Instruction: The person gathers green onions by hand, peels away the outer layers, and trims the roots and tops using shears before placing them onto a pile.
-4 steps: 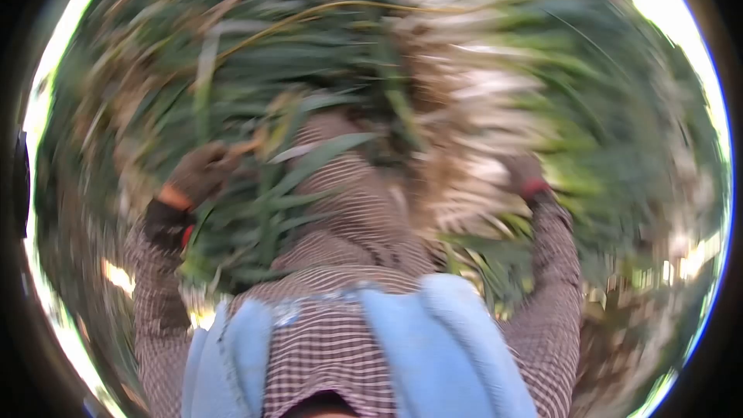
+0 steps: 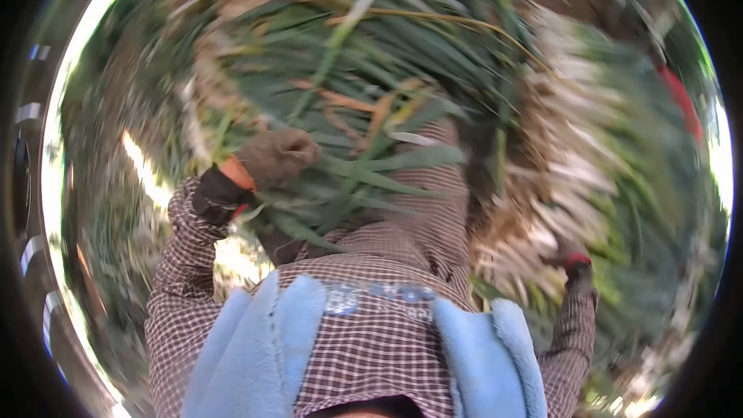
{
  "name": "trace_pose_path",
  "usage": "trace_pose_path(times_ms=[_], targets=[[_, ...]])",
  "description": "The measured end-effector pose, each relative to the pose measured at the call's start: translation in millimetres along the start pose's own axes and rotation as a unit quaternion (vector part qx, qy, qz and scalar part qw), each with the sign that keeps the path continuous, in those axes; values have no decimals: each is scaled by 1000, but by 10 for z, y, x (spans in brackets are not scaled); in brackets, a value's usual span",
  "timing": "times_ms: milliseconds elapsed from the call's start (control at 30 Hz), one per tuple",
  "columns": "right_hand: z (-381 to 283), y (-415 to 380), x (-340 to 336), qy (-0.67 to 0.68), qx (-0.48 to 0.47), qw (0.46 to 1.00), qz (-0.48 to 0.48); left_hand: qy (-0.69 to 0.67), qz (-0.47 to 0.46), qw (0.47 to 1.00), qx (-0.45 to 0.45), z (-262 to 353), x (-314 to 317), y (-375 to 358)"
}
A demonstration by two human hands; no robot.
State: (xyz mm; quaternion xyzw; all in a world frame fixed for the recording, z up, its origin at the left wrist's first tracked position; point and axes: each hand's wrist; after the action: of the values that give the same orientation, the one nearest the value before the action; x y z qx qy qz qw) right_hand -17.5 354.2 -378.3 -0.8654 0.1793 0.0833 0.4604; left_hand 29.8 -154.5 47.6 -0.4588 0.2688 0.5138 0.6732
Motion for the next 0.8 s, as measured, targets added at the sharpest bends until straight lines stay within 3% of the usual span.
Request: trace_pose_path(times_ms=[33, 67, 100, 167, 233, 267, 300, 367, 467, 500, 533, 567, 600, 633, 700, 733, 767, 800], targets=[[481, 262, -583, -257, -32, 962, 89, -81, 25, 994, -71, -273, 397, 59], [581, 173, -1841, -357, 56, 928, 96, -191, 72, 975, -89, -495, 965, 307], [601, 150, -2284, -412, 118, 899, 89, -272, 38, 950, -151, -583, 1214, 289], [-282, -43, -2342, -477, 19, 828, 292, -292, 61, 937, -182, -805, 1523, 79], [-1162, 129, -2487, -497, 25, 774, 391, -362, 89, 904, -210, -955, 1822, -91], [-1428, 332, -2594, -493, -110, 738, 449, -421, 110, 872, -224, -1057, 1977, -158], [-2100, -91, -2478, -496, -93, 737, 450, -484, 118, 832, -242, -885, 2108, -235], [-3229, 10, -2132, -411, -220, 798, 383, -507, 188, 819, -192, -1159, 2363, -364], [-4492, 459, -1452, -401, -370, 787, 289, -463, 299, 815, -179, -1322, 2437, -631], [-4730, 718, -1302, -422, -408, 766, 263, -438, 339, 810, -190, -1297, 2431, -677], [-4978, 1044, -1089, -463, -403, 739, 279, -404, 298, 825, -261, -1412, 2282, -744], [-5163, 1238, -941, -494, -408, 716, 277, -563, 318, 735, -204, -1768, 2638, -604], [-5210, 1429, -916, -516, -399, 710, 266, -538, 339, 739, -222, -1836, 2588, -604], [-5859, 1720, -396, -518, -460, 680, 242, -456, 389, 747, -287, -1905, 2400, -938], [-6110, 1899, -113, -542, -464, 663, 228, -421, 407, 735, -342, -1807, 2283, -869], [-6197, 1932, 47, -561, -455, 654, 227, -411, 412, 737, -344, -2078, 2496, -663], [-6206, 1854, 129, -578, -441, 645, 235, -424, 419, 719, -357, -2097, 2456, -528], [-6140, 1873, 222, -594, -424, 640, 240, -492, 428, 666, -362, -2123, 2509, -482]])
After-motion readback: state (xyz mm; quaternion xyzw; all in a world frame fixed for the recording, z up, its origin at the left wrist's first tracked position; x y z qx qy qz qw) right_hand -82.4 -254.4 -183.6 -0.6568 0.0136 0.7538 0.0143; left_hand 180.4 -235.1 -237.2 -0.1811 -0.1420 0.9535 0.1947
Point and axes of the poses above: each hand's wrist, its own y-axis towards the middle knuckle, its own x-axis out of the palm, z = x × y, and after that the axes turned 13 degrees about -y, right-handed
